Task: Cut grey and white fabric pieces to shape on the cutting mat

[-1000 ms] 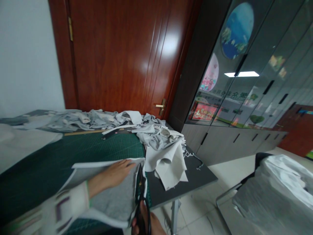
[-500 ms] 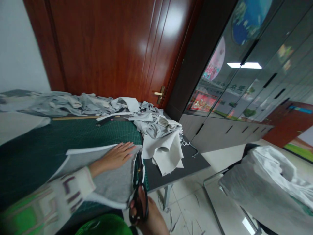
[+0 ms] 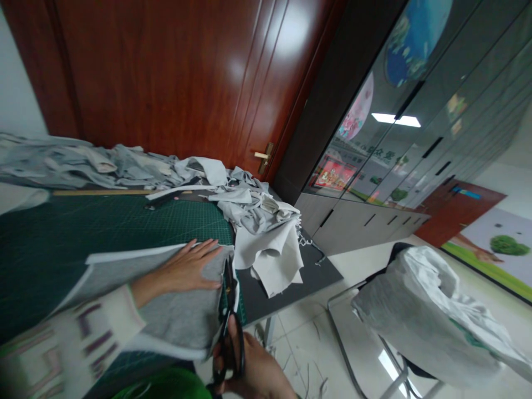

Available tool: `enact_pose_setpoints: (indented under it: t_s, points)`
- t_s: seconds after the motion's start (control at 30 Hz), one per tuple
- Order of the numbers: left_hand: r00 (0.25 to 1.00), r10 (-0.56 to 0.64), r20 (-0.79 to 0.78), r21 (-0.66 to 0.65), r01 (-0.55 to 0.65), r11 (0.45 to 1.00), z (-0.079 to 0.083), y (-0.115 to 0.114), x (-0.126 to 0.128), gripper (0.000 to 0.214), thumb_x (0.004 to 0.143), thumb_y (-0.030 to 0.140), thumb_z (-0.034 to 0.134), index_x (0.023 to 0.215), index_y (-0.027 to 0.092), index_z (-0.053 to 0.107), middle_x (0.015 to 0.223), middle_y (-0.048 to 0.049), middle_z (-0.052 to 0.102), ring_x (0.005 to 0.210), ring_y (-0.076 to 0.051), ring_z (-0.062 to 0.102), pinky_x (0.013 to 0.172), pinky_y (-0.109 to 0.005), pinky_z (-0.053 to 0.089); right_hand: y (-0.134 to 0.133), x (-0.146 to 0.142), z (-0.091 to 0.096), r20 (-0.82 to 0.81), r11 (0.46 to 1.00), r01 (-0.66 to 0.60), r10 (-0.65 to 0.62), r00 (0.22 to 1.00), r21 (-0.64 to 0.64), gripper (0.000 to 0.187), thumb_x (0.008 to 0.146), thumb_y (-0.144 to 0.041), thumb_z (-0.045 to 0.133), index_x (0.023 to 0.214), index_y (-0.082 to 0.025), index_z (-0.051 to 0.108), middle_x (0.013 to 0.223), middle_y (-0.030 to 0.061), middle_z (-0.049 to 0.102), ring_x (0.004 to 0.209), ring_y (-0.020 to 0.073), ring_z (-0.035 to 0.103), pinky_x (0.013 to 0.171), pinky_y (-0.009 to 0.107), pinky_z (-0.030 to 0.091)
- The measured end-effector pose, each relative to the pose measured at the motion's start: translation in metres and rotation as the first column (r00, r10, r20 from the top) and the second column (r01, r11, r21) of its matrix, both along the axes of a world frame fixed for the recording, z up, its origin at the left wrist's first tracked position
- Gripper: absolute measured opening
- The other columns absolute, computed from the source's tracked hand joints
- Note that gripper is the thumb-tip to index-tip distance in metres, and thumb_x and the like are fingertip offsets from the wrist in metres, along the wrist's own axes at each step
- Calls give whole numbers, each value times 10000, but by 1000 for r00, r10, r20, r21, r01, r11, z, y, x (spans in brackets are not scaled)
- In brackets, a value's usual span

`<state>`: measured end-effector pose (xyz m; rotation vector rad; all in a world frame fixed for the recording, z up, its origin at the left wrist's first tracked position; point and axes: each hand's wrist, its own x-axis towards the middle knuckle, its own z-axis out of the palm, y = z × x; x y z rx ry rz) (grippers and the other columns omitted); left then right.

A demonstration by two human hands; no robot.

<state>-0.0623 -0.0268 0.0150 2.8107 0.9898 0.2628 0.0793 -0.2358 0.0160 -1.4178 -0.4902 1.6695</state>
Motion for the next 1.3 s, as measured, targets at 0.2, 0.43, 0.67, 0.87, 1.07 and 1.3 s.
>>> enact_pose_setpoints:
  t_s: [0.2,0.43,0.67,0.87,1.07,1.3]
  points:
    - [999,-23,22,-25,24,999,-5,4,1,1063,743,801,584,1558,169,327,1640,-200,220,1527,-341,168,1213,-538,45,0,4,10,68,999,-43,43,997,4,792,439,-869,739,759,-151,646,666,-21,575,582,96,495,472,228,459]
    - [999,-29,37,-42,31,999,-7,4,3,1082,735,810,576,1559,157,320,1642,-212,204,1530,-344,153,1210,-531,25,1,1,14,73,1000,8,-7,997,-12,723,473,-821,772,707,-154,623,604,-37,548,546,78,452,495,210,365]
    - [1000,-24,20,-57,25,998,-2,1,4,1098,737,806,583,1556,126,317,1635,-217,230,1531,-330,154,1213,-514,12,2,-8,19,142,997,62,-66,988,36,720,505,-825,746,704,-149,600,571,-48,507,526,65,408,496,195,276]
    - [1000,-25,19,-63,26,998,0,-1,3,1102,727,826,570,1557,146,317,1641,-214,204,1531,-340,147,1210,-538,20,5,-13,21,187,995,90,-98,977,52,750,470,-845,735,701,-147,586,541,-58,479,497,57,378,480,196,228]
    - [999,-27,22,-61,28,998,-2,0,4,1107,725,829,565,1558,146,312,1645,-209,198,1535,-330,137,1212,-521,14,5,-13,18,209,994,99,-109,972,54,751,463,-861,724,697,-160,589,537,-59,482,491,61,377,488,212,230]
    - [999,-30,17,-57,31,998,-3,1,5,1132,716,846,551,1554,123,314,1636,-224,224,1532,-337,145,1209,-521,12,4,-14,20,200,992,89,-104,974,85,717,503,-828,739,697,-154,585,544,-65,477,498,53,377,482,195,240]
